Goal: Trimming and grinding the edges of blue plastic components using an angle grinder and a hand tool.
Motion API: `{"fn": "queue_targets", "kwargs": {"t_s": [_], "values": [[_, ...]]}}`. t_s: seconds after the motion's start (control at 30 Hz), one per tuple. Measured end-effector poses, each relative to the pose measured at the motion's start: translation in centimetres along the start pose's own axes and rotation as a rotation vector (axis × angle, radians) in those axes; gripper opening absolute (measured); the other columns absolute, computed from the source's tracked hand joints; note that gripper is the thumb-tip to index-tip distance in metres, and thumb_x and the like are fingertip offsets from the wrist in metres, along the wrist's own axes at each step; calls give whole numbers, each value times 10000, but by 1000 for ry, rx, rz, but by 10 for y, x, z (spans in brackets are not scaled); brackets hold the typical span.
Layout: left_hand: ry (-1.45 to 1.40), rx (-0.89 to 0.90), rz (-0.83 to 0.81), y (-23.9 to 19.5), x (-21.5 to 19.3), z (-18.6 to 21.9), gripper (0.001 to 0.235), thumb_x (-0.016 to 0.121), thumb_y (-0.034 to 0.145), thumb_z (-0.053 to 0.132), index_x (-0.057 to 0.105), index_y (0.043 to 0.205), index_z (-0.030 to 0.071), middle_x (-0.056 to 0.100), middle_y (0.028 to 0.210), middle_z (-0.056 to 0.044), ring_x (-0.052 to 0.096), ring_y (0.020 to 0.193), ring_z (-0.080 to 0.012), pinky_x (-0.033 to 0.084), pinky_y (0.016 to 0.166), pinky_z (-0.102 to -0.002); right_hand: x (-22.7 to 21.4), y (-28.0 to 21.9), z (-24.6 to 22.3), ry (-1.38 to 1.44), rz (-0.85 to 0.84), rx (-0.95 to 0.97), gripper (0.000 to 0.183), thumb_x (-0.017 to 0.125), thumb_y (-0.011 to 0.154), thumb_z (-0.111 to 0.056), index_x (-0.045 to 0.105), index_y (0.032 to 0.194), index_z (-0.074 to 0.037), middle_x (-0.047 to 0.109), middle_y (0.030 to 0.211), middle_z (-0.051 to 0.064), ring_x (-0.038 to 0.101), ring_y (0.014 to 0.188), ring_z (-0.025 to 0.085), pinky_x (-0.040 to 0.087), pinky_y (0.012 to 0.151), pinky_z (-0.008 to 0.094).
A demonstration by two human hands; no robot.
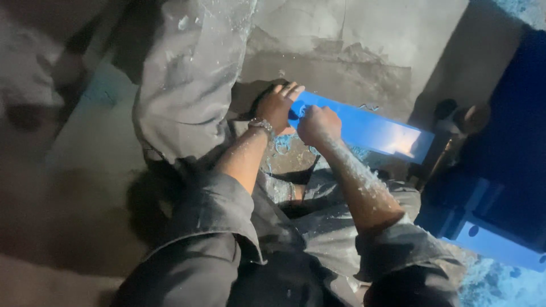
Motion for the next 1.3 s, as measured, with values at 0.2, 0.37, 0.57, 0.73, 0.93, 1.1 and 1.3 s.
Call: {"fn": "queue_targets", "kwargs": {"t_s": [0.2,0.37,0.57,0.73,0.93,1.1,1.3], "values": [[-63,76,77,-1,-1,0,1058,951,580,317,437,1487,138,468,1524,-161,417,1403,-400,387,1145,-480,0,49,-1,-72,82,-39,184,694,806,-214,762,893,-66,733,888,234,722,866,427,582,775,508],[10,32,24,-1,1,0,1104,950,533,302,432,1497,155,467,1542,-129,412,1419,-370,391,1157,-458,-31,39,7,-37,54,69,200,709,809,-239,778,921,-88,732,945,230,714,920,427,576,811,500],[29,48,-3,-2,-7,5,1182,987,520,302,397,1529,127,430,1577,-144,390,1438,-389,365,1172,-475,-20,21,47,22,-2,148,294,762,800,-314,804,983,-88,745,940,218,732,905,384,579,814,462],[34,-46,-95,2,-24,22,1155,978,523,270,394,1517,196,376,1572,-119,338,1424,-430,346,1146,-504,-42,-53,85,342,-110,110,515,708,900,-563,787,1136,-111,780,883,166,761,818,225,557,788,365],[42,-18,-54,3,-18,47,858,931,668,338,535,1423,248,397,1480,-103,407,1380,-388,369,1106,-531,-11,-156,167,821,79,329,499,701,927,-488,788,1173,-64,738,926,123,619,781,189,491,710,343],[22,-38,162,1,-14,52,230,871,790,264,721,850,100,518,1432,-134,462,1345,-376,417,1090,-491,49,-171,200,693,289,317,441,703,940,-402,732,1211,-56,767,1087,132,720,1000,246,540,859,364],[-262,-24,373,5,17,21,65,777,806,38,720,821,67,573,1419,-155,526,1327,-356,435,1116,-455,47,-149,154,544,220,212,387,700,918,-403,740,1189,-129,750,1086,153,715,1025,338,555,851,425]]}}
Point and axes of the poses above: each hand's wrist, its own y-axis towards the middle knuckle, its own x-axis out of the palm, z = x × y, the point moved 5 cm from there along y, towards the middle knuckle
